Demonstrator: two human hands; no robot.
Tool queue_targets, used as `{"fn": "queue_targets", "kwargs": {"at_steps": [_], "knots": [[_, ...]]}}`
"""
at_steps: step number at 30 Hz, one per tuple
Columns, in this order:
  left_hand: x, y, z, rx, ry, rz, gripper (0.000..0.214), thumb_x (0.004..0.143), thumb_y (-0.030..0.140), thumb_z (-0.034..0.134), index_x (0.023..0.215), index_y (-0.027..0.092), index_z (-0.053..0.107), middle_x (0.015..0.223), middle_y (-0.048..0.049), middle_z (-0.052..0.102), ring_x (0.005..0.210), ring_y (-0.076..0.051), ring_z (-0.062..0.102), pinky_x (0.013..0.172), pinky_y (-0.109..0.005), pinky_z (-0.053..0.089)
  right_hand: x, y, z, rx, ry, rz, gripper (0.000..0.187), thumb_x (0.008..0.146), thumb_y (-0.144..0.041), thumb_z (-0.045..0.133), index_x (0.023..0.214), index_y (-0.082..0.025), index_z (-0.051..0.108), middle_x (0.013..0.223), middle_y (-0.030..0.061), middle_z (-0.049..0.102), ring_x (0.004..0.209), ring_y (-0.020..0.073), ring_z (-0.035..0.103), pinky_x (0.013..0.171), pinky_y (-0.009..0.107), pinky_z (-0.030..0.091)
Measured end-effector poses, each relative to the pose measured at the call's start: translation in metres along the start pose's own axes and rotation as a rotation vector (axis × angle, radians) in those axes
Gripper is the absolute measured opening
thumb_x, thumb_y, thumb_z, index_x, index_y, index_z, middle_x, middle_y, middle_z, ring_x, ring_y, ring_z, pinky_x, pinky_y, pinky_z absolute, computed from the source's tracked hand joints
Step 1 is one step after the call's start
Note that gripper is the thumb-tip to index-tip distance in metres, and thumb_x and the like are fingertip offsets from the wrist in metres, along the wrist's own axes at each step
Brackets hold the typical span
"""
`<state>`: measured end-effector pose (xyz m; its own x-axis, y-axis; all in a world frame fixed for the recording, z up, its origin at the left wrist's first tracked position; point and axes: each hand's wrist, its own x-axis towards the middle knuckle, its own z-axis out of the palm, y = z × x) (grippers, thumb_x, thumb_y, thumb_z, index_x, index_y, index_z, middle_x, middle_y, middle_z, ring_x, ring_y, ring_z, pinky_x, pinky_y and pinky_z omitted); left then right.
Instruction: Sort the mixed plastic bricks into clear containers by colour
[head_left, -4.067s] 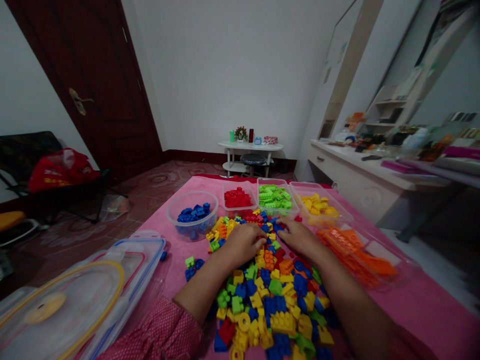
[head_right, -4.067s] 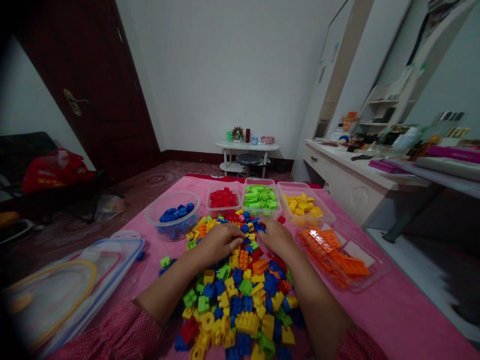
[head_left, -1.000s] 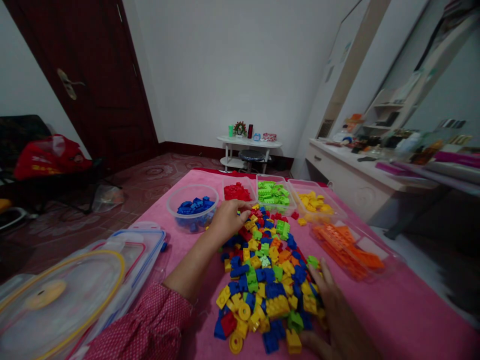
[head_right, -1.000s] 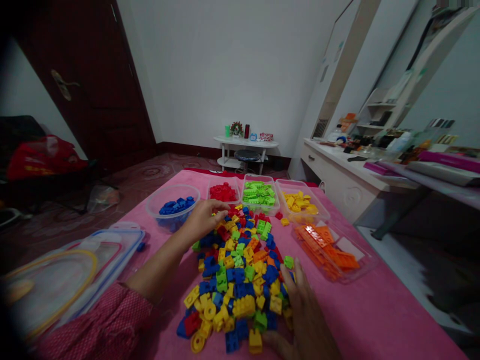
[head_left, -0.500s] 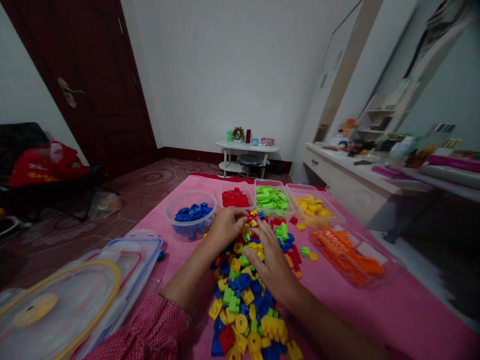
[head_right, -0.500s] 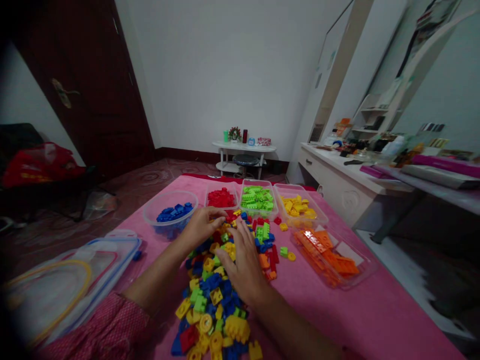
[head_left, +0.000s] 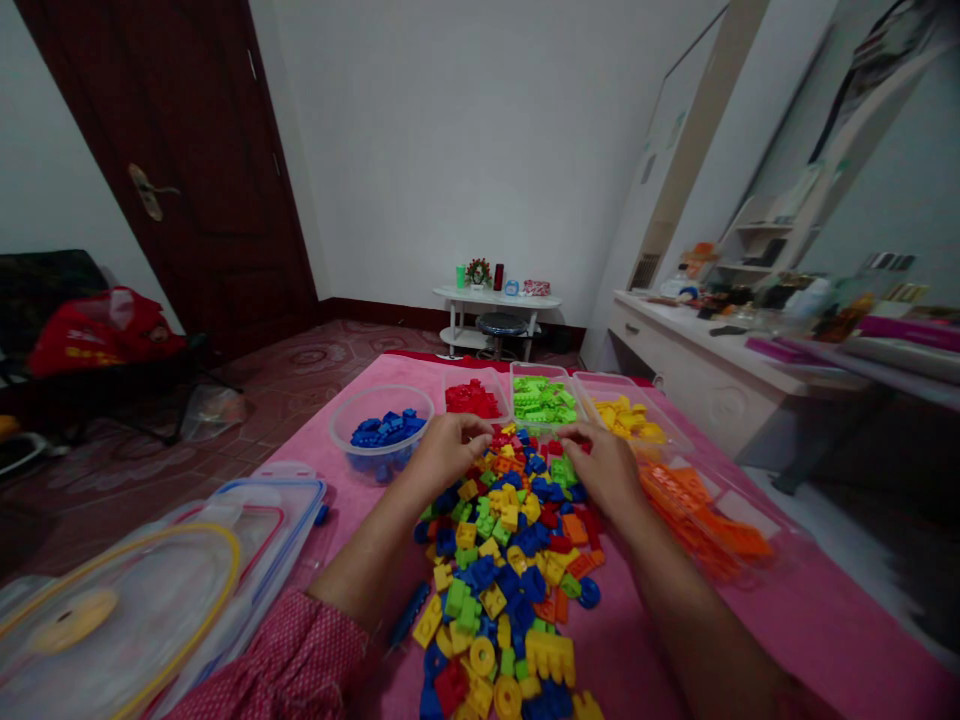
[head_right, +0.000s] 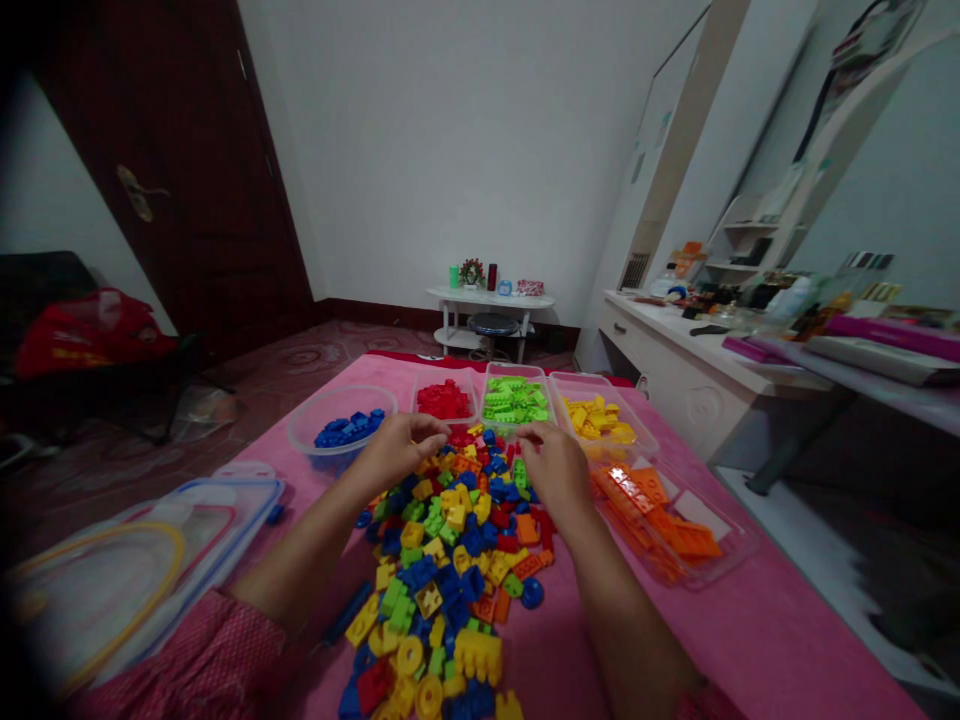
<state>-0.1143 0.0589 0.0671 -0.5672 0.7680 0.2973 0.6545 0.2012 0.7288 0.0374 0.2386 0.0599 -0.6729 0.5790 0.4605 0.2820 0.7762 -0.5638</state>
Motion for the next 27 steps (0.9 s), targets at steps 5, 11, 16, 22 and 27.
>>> {"fn": "queue_targets", "kwargs": {"at_steps": [5, 11, 16, 22, 27], "knots": [[-0.005, 0.004, -0.015, 0.018, -0.292, -0.023, 0.024, 0.069, 0.032, 0.064, 0.081, 0.013, 0.072, 0.070, -0.0030, 0.069, 0.061, -0.014, 0.060, 0.054, -0.020, 0.041, 0.001, 0.024, -0.008, -0.087, -0.274, -0.104, 0.041, 0.067, -0.010, 0.056, 0.104, -0.024, 0.070, 0.105, 0.0040, 0.069, 0.099, 0.0247, 0.061, 0.085, 0.036, 0.045], [-0.016, 0.019, -0.021, 0.257, -0.470, 0.005, 0.031, 0.053, 0.032, 0.077, 0.081, 0.020, 0.074, 0.075, -0.0019, 0.071, 0.063, -0.015, 0.061, 0.054, -0.020, 0.039, -0.010, 0.019, 0.004, -0.227, -0.402, -0.113, 0.052, 0.065, -0.008, 0.055, 0.114, -0.022, 0.065, 0.110, 0.0070, 0.067, 0.099, 0.0249, 0.060, 0.084, 0.034, 0.044], [-0.022, 0.028, -0.008, 0.402, -0.422, 0.051, 0.028, 0.045, 0.033, 0.080, 0.070, 0.022, 0.073, 0.071, -0.0017, 0.070, 0.062, -0.016, 0.060, 0.052, -0.021, 0.036, -0.011, 0.016, 0.006, -0.272, -0.353, -0.097, 0.044, 0.066, -0.011, 0.055, 0.105, -0.025, 0.068, 0.104, 0.0047, 0.068, 0.095, 0.0244, 0.061, 0.076, 0.031, 0.044], [-0.023, 0.033, -0.004, 0.448, -0.408, 0.095, 0.020, 0.051, 0.026, 0.076, 0.070, 0.021, 0.070, 0.073, -0.0011, 0.069, 0.064, -0.016, 0.058, 0.052, -0.022, 0.034, -0.002, 0.017, -0.006, -0.064, -0.181, -0.007, 0.014, 0.069, -0.023, 0.058, 0.074, -0.018, 0.070, 0.080, 0.0051, 0.069, 0.076, 0.0210, 0.062, 0.067, 0.029, 0.044], [-0.015, 0.022, -0.005, 0.154, -0.402, 0.001, 0.018, 0.061, 0.029, 0.070, 0.075, 0.017, 0.066, 0.065, 0.0001, 0.064, 0.057, -0.012, 0.056, 0.050, -0.020, 0.036, -0.002, -0.003, -0.015, 0.354, -0.148, 0.159, 0.015, 0.071, -0.032, 0.058, 0.071, -0.017, 0.058, 0.060, -0.0002, 0.059, 0.052, 0.0138, 0.054, 0.050, 0.025, 0.041]]}}
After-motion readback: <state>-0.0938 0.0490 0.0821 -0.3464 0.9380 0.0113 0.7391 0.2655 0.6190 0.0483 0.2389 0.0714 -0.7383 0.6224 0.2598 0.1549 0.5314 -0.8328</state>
